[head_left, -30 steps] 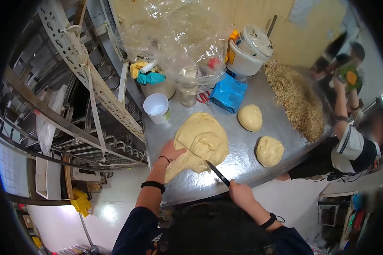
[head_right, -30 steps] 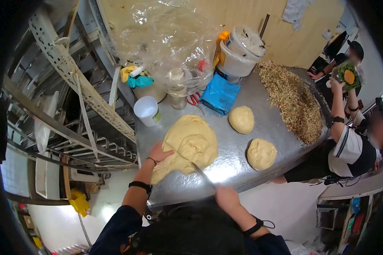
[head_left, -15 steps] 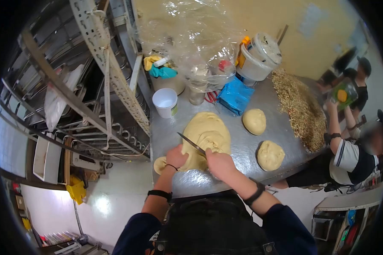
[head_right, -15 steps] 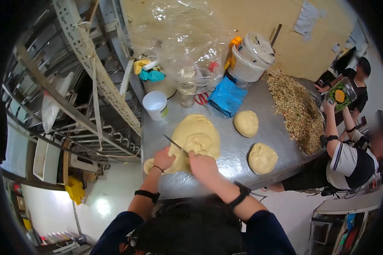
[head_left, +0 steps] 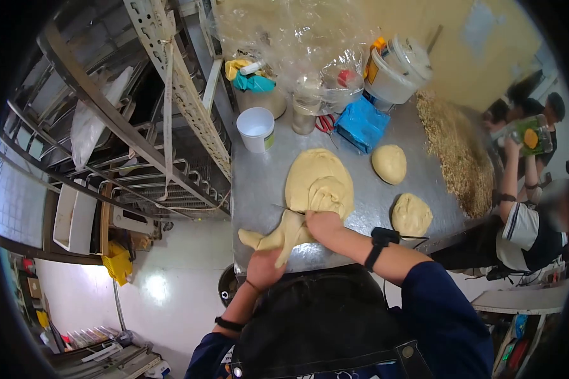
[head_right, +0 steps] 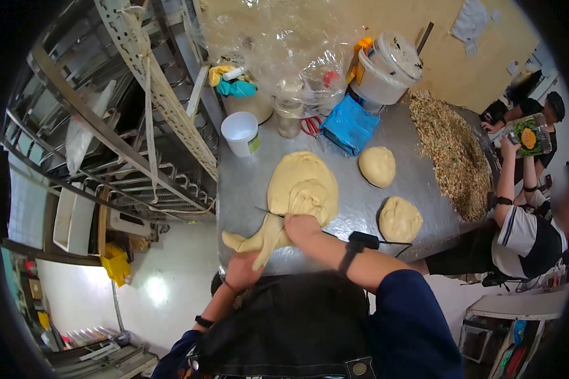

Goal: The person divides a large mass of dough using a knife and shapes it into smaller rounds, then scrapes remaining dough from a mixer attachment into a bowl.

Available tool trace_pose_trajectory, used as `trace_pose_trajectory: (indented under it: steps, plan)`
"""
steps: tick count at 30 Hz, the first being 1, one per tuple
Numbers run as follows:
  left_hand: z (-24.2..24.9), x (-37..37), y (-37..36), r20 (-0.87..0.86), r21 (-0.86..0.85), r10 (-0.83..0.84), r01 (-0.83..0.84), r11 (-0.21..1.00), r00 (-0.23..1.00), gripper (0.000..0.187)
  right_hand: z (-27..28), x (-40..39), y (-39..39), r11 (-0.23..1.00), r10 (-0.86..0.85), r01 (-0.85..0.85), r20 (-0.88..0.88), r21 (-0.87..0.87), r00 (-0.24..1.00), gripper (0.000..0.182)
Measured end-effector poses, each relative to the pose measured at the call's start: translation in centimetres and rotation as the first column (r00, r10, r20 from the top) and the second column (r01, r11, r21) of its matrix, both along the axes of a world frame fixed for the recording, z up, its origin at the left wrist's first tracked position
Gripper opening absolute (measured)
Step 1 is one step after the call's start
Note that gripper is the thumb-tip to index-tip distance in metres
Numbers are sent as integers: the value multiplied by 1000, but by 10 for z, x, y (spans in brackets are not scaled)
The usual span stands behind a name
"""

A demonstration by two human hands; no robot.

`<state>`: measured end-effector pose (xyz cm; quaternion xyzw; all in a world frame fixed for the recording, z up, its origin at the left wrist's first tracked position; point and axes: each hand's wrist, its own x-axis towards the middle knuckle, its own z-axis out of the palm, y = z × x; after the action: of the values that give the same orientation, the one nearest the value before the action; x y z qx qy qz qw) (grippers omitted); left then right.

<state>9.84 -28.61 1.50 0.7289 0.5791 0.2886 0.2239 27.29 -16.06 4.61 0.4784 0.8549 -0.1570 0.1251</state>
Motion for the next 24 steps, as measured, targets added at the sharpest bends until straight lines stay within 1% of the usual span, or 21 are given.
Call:
trace_pose_trajectory:
  steps: [2,4,5,7,8,10,11,12,13,14,15,16,17,18,19,20,22,23,24]
  plan:
    - [12,-9,-19,-18,-34,-46,46,998,999,14,2,30,-8,1000,1,-1,10,-23,1000,16]
    - [23,-21,-35,129,-121,-56,72,990,990,15,9,58,-22,998,-3,5,34,-63,999,18]
    - [19,-30,-41,128,-126,-65,81,989,990,15,11,71,-31,996,-19,23,48,-82,999,19]
    - [10,-49,-46,160,-237,86,-47,970,983,22,-8,105,-52,998,-54,56,51,-41,997,22]
    - [18,-54,-40,197,-323,158,-88,942,968,29,-15,122,-64,996,-70,73,55,-46,996,21]
    - [21,-61,-25,179,-315,317,-251,915,931,42,-23,155,-88,993,-109,110,41,-42,993,18]
    - [24,-60,-14,181,-307,307,-243,920,934,42,-24,166,-98,991,-132,133,27,-36,991,17]
    - [27,-58,-1,218,-321,337,-259,911,916,54,-18,168,-104,990,-140,141,27,-27,990,17]
    - [29,-55,10,254,-339,367,-273,900,895,66,-9,171,-110,979,-190,195,81,-59,978,15]
    - [30,-46,22,256,-340,361,-266,902,897,66,-3,173,-118,964,-237,251,137,-94,962,13]
    - [30,-29,33,-70,-297,234,-244,923,970,73,-1,172,-125,962,-244,258,140,-94,960,13]
    - [31,-11,42,-392,-261,93,-207,943,915,81,0,169,-131,943,-324,330,98,-54,941,13]
    - [33,10,47,-389,-262,88,-201,944,917,81,1,165,-136,916,-399,401,53,-16,915,12]
    - [36,32,50,-521,-323,-83,-107,940,849,83,2,162,-139,913,-406,407,55,-15,912,12]
    - [37,51,53,-627,-394,-251,-23,919,737,84,3,158,-142,894,-448,448,-8,-12,894,13]
    - [31,65,55,-627,-394,-258,-13,919,735,84,4,155,-146,872,-489,489,-70,-12,870,14]
    - [-8,85,58,-766,-330,-259,-14,944,588,77,5,150,-150,857,-513,514,-107,-23,851,16]
    - [-41,85,60,-815,-153,-125,-1,988,565,62,5,148,-151,868,-493,497,-140,-8,859,15]
    - [-37,84,66,-817,-151,-128,7,989,562,62,5,147,-152,878,-471,479,-172,8,865,14]
